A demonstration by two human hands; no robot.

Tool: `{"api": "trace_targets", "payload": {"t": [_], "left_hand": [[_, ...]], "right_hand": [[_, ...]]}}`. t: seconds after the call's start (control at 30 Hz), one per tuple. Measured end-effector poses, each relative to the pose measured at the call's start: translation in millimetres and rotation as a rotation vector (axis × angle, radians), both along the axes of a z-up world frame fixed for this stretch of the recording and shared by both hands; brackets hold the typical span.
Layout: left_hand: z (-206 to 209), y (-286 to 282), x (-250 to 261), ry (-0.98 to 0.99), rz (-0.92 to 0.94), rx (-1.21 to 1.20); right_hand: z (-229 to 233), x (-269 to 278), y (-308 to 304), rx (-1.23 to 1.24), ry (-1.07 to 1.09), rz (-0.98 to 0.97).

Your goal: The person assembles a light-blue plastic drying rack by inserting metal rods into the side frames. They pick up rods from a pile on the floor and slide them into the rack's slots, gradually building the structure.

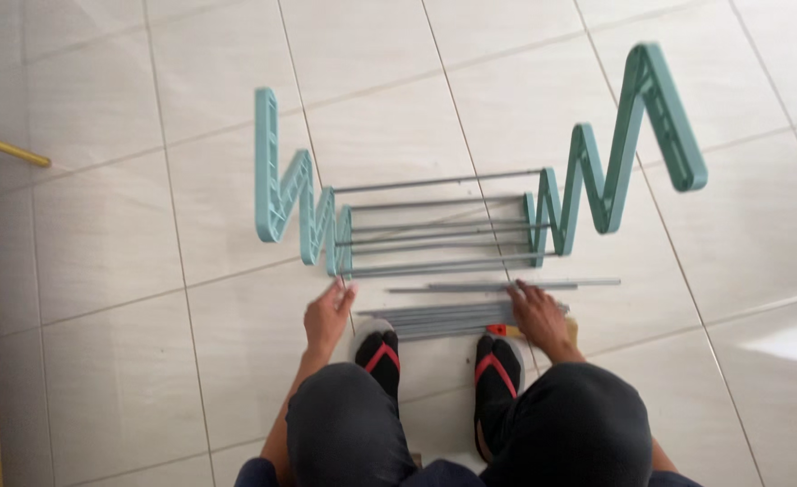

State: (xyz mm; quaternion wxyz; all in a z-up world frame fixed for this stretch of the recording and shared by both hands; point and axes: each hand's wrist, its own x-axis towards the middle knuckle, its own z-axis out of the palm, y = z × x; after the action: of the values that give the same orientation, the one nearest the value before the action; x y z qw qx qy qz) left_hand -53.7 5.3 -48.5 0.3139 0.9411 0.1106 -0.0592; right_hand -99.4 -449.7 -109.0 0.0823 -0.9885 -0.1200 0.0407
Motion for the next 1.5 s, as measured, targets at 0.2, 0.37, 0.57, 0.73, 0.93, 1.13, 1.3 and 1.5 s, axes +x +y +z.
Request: {"api": "trace_targets", "payload": {"t": [0.2,0.37,0.57,0.73,0.93,1.13,1.3,1.5], "left_hand": [[-27.8,-10.5,-7.4,-0.056,-0.132,-0.161],[-41.7,-35.1,-9.2,-0.02,-0.334,-0.142],[-65.2,-67.7,-11.6,-0.02,-0.818,0.08],[-77.4,-87.0,-6.6,0.099,-1.014,0.256],[-85.0,-88.2,3.8,0.128,-0.972,0.184],[-81.3,-84.0,-5.3,0.048,-0.944,0.144],[-65.1,-70.9,-12.3,-0.111,-0.968,0.176],[-16.2,-49.1,-6.3,-0.138,-0.98,0.054]], "right_hand": [[7.9,12.0,22.5,-0.072,0.133,0.016],[10.2,21.2,30.1,-0.133,0.154,-0.009],[8.7,14.4,43.3,-0.044,0.252,0.207],[15.5,21.0,54.8,0.005,0.287,0.329],[14.5,19.4,58.8,0.003,0.254,0.269],[14.7,20.6,59.8,-0.002,0.193,0.318],[20.7,10.2,38.6,0.17,0.217,0.166],[48.1,-9.3,5.2,0.079,0.24,0.072]]}}
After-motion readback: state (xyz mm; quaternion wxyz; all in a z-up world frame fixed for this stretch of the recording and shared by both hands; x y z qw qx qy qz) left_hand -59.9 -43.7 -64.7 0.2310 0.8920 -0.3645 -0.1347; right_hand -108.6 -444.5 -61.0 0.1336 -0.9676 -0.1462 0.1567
